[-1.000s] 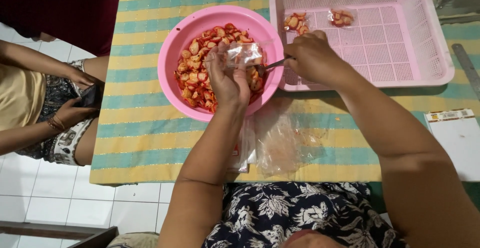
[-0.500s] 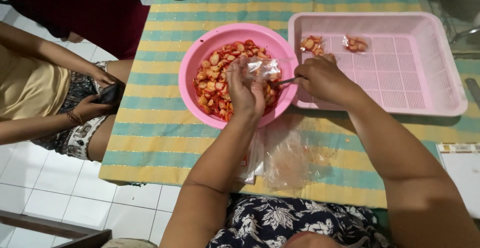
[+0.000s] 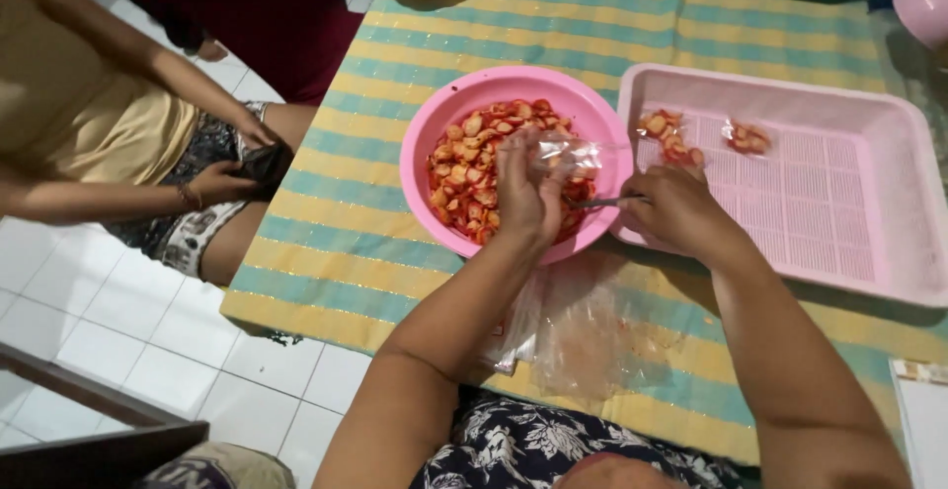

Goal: Manually portioning and packing small food items from a large bowl into individual plastic bags.

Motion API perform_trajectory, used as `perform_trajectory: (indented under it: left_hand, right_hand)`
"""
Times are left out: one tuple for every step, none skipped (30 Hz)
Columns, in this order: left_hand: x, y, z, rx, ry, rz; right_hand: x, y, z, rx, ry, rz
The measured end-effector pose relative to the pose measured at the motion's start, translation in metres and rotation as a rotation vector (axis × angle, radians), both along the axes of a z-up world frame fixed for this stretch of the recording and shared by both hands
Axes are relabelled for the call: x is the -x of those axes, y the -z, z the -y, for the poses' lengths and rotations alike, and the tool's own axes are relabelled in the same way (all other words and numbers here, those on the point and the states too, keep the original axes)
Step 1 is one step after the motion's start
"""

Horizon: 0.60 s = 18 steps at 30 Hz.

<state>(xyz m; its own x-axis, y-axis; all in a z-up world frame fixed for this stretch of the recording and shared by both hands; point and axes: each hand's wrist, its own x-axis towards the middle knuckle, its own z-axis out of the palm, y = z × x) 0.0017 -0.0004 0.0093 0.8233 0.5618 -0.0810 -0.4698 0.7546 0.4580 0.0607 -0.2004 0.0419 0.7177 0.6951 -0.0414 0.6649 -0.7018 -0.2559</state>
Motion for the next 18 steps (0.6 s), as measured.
perform_trajectory:
  left_hand:
    - [0.001,-0.003,0.000,0.007,-0.005,0.011]
    - [0.002,-0.005,0.000,-0.002,0.026,0.012]
    - [0.006,-0.005,0.003,-0.003,0.057,0.009]
    - [0.003,-0.003,0.004,0.012,0.053,0.013]
    - [0.000,0.000,0.003,0.009,0.068,0.004]
    - [-0.002,0.002,0.001,0.006,0.084,-0.006]
    - [-0.002,0.003,0.001,0.005,0.082,-0.005]
    - [-0.002,0.003,0.001,0.002,0.088,-0.001]
    - [0.000,0.004,0.001,-0.003,0.099,-0.001]
    - [-0.001,0.007,0.001,-0.006,0.103,-0.005]
    - [-0.004,0.009,0.000,-0.009,0.103,0.009]
    - [-0.006,0.010,-0.002,-0.012,0.104,0.022]
    - [-0.006,0.007,-0.002,-0.018,0.111,0.024]
    - [-0.005,0.004,-0.002,-0.020,0.118,0.024]
    - [-0.003,0.003,0.000,-0.015,0.120,0.021]
    - [-0.004,0.003,-0.001,-0.013,0.123,0.021]
    - [-0.003,0.004,0.000,-0.013,0.126,0.004]
    - [-0.003,0.004,0.001,-0.013,0.129,-0.012]
  right_hand:
    - [0.002,-0.002,-0.002,0.007,-0.005,0.011]
    - [0.004,-0.005,-0.005,-0.031,0.005,-0.006]
    - [0.009,-0.006,-0.004,-0.061,0.016,-0.029]
    - [0.008,-0.003,-0.001,-0.046,0.012,-0.025]
    - [0.008,0.003,0.000,-0.049,0.037,-0.013]
    - [0.008,0.008,0.001,-0.053,0.062,0.000]
    - [0.008,0.006,0.000,-0.053,0.060,0.001]
    - [0.008,0.004,0.000,-0.075,0.063,-0.009]
    - [0.011,0.003,0.000,-0.098,0.072,-0.023]
    - [0.019,-0.009,-0.001,-0.101,0.075,-0.026]
    - [0.028,-0.020,-0.003,-0.185,0.118,-0.140]
    - [0.036,-0.032,-0.005,-0.269,0.159,-0.254]
    - [0.038,-0.034,-0.002,-0.276,0.165,-0.252]
    - [0.040,-0.035,-0.001,-0.393,0.207,-0.338]
    - [0.042,-0.036,0.002,-0.502,0.246,-0.426]
    - [0.040,-0.029,0.002,-0.501,0.250,-0.426]
    - [0.040,-0.023,0.003,-0.680,0.237,-0.476]
    - [0.039,-0.017,0.005,-0.859,0.224,-0.525]
